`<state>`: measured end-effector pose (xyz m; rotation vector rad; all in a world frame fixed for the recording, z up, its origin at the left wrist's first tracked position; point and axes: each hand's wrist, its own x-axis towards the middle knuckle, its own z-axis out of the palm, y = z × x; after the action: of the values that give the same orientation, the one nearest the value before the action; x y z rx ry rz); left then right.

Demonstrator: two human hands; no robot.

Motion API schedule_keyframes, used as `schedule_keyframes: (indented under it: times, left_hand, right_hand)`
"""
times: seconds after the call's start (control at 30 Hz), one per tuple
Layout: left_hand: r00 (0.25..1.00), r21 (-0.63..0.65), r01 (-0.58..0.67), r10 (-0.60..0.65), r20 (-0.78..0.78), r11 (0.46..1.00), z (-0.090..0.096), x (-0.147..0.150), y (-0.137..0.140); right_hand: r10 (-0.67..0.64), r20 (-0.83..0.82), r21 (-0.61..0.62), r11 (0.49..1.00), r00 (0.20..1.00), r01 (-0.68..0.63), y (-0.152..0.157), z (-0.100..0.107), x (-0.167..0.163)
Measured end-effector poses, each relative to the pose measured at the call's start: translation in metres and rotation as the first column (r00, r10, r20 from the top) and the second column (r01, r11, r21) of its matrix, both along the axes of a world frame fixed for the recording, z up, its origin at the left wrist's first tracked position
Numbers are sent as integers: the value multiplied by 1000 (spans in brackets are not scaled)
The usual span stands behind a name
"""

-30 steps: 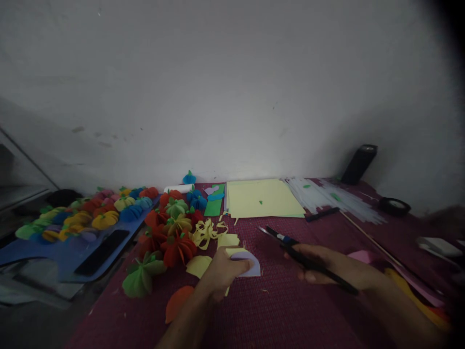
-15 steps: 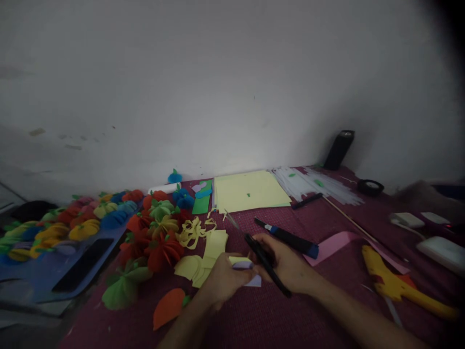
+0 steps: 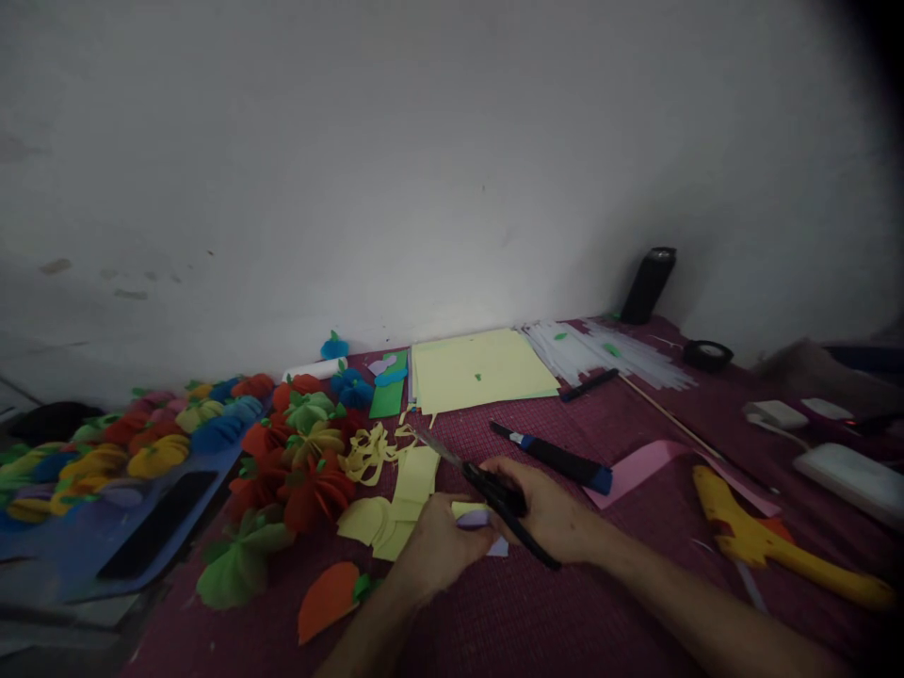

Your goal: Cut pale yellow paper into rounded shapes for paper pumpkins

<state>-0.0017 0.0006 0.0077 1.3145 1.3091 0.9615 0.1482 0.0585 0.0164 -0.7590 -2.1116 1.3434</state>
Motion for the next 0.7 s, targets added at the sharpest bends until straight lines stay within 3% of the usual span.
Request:
schedule_keyframes:
  times: [0.17,0.33,0.57,0.7]
  left_hand:
    - [981,-24,-97,100,167,995,3,-1,2]
    - [858,-15,-286,263,441,958,3,8,4]
    - [771,-60,-398,369,519,915,-10,18,5]
    - [743,-77,-428,399,537,900,-10,17,6]
  right_hand:
    - [-89,-164,-76,994,983,77,4,1,-3]
    - [-257,-292,-204,958,921,202,4,4,-6]
    - [-332,-391,-308,926,858,218,-4,-3,-17]
    - [-306,-406,-289,937,861,197,-4,-7,-19]
